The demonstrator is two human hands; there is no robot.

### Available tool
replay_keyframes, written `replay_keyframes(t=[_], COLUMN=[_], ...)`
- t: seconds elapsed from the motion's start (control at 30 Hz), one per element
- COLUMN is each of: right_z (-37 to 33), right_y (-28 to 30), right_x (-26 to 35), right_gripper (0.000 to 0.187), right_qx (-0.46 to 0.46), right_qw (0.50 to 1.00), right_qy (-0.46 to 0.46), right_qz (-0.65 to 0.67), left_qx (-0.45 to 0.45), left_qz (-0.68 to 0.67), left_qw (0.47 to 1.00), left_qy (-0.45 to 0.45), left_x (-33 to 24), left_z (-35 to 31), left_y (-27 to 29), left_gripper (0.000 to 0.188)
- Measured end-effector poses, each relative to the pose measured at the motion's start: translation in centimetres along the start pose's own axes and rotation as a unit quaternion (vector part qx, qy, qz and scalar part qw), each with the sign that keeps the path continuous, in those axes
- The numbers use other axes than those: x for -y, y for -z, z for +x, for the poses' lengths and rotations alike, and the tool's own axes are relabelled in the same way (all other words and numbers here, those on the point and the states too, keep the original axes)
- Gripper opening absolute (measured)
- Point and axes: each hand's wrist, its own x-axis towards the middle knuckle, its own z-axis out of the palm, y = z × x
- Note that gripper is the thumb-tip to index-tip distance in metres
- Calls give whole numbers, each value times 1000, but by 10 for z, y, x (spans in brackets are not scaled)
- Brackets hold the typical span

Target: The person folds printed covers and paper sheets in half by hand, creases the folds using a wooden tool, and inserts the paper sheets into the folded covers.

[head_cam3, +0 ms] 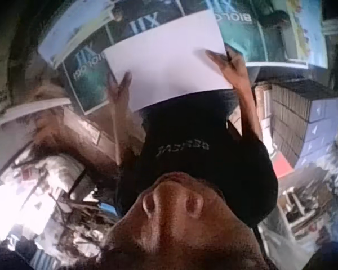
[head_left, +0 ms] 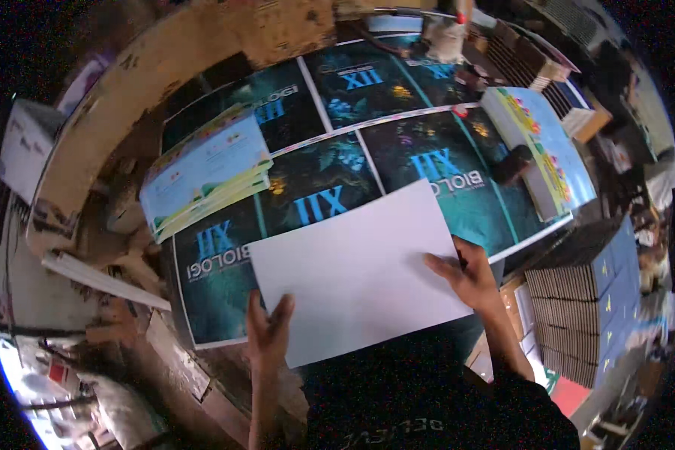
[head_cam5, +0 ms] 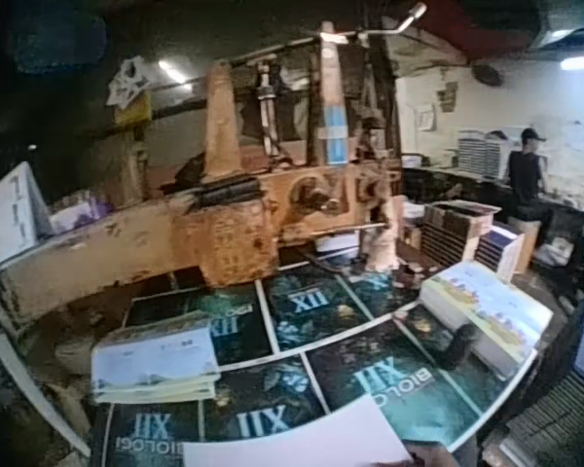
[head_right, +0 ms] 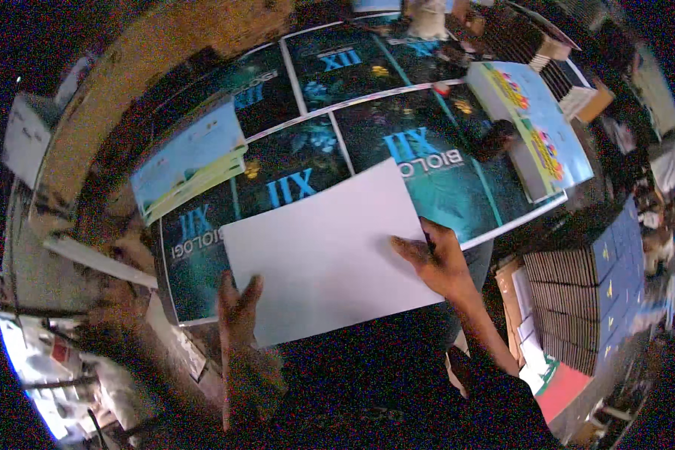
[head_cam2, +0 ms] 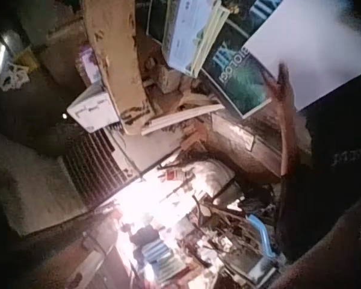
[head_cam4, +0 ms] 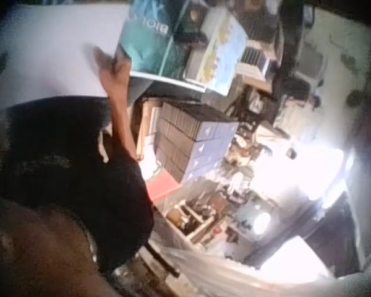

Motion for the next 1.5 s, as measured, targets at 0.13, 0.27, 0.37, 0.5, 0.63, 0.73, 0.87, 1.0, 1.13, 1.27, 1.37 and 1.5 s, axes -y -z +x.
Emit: replay_keyframes(t=[0.13, 0.27, 0.37, 0.5, 0.63, 0.73, 0.87, 1.0, 1.13, 1.27, 1.37, 1.5], right_z=[2, 3, -2, -4, 0, 4, 4, 2, -3, -4, 5, -12], right_y=[-7, -12, -16, -20, -7, -10, -14, -9, -8, -9, 5, 37], right_x=[-29, -42, -39, -35, -41, -32, -38, -48, -53, -30, 6, 19], right_gripper=[74, 71, 69, 64, 61, 61, 65, 68, 67, 55, 43, 42], right_qx=[13, 1, -49, -43, -19, -5, -40, -53, -87, -65, -32, -93], right_qw=[999, 998, 990, 998, 996, 997, 996, 992, 992, 998, 968, 912], right_qy=[5, 57, 129, 51, 88, 74, 75, 105, 88, -3, 1, 163], right_qz=[51, -2, 1, -10, 26, 34, 14, -39, -9, 0, -250, -365], left_qx=[-1, 12, 12, 35, 36, -88, 6, 155, 176, 156, 148, 136], left_qz=[-6, 98, 89, 111, 262, 399, 447, 438, 445, 441, 433, 430], left_qw=[999, 995, 995, 993, 961, 912, 873, 856, 835, 826, 836, 842], left_qy=[40, -3, -35, -17, 81, -41, -196, -225, -272, -316, -303, -296], left_x=[-9, -19, -16, -9, -50, -37, -22, -10, 13, 26, 10, 3], left_z=[-5, -5, -3, -5, -5, -11, -31, -37, -36, -35, -38, -32], left_y=[-10, -9, -8, 2, 12, 40, 63, 58, 49, 51, 49, 43], left_gripper=[49, 54, 52, 51, 31, 21, 52, 71, 80, 85, 68, 49])
